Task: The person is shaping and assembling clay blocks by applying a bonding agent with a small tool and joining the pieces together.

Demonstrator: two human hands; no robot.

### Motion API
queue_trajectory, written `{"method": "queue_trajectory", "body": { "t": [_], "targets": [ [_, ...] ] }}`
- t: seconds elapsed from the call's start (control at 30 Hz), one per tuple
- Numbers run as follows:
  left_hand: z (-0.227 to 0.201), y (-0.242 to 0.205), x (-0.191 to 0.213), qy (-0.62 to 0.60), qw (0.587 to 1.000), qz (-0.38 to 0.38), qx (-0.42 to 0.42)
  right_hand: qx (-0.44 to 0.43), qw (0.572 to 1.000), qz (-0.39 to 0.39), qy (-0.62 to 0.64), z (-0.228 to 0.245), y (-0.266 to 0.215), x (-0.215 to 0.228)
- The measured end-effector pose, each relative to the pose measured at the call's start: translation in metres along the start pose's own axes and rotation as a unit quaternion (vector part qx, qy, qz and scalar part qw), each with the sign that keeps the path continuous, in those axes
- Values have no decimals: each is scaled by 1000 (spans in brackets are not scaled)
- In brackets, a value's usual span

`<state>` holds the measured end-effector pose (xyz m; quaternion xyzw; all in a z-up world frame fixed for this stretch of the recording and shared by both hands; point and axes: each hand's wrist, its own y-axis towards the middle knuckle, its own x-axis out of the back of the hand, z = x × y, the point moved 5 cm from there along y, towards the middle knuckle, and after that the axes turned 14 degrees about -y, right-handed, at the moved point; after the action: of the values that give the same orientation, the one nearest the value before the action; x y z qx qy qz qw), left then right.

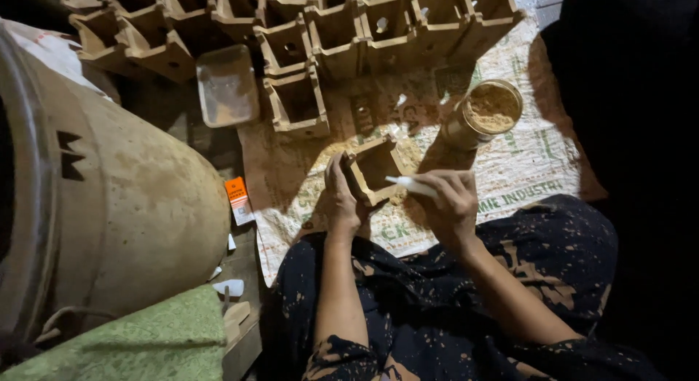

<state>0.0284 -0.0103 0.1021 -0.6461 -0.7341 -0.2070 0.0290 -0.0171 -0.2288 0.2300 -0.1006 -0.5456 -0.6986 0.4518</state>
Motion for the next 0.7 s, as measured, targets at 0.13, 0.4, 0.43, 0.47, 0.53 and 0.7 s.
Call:
{"method": "queue_trajectory", "body": {
  "t": [0.13, 0.4, 0.43, 0.47, 0.53, 0.7],
  "targets": [
    [54, -9, -14, 36, 999, 26, -14, 11, 1000, -1, -8, 2, -15, 4],
    [153, -6, -39, -57, 998, 12, -19, 60, 997, -15, -35, 27, -6, 14],
    [151, -5, -38, -58, 998, 11, -19, 61, 997, -15, -34, 28, -6, 14],
    [148, -5, -38, -50, 998, 4, -24, 64, 997, -13, -39, 29, -7, 13],
    [107, -5, -26, -43, 999, -3, -28, 67, 997, -10, -44, 30, -7, 12],
    [16, -2, -3, -43, 999, 8, -22, 88, 994, -15, -61, 30, -8, 10]
  ]
}}
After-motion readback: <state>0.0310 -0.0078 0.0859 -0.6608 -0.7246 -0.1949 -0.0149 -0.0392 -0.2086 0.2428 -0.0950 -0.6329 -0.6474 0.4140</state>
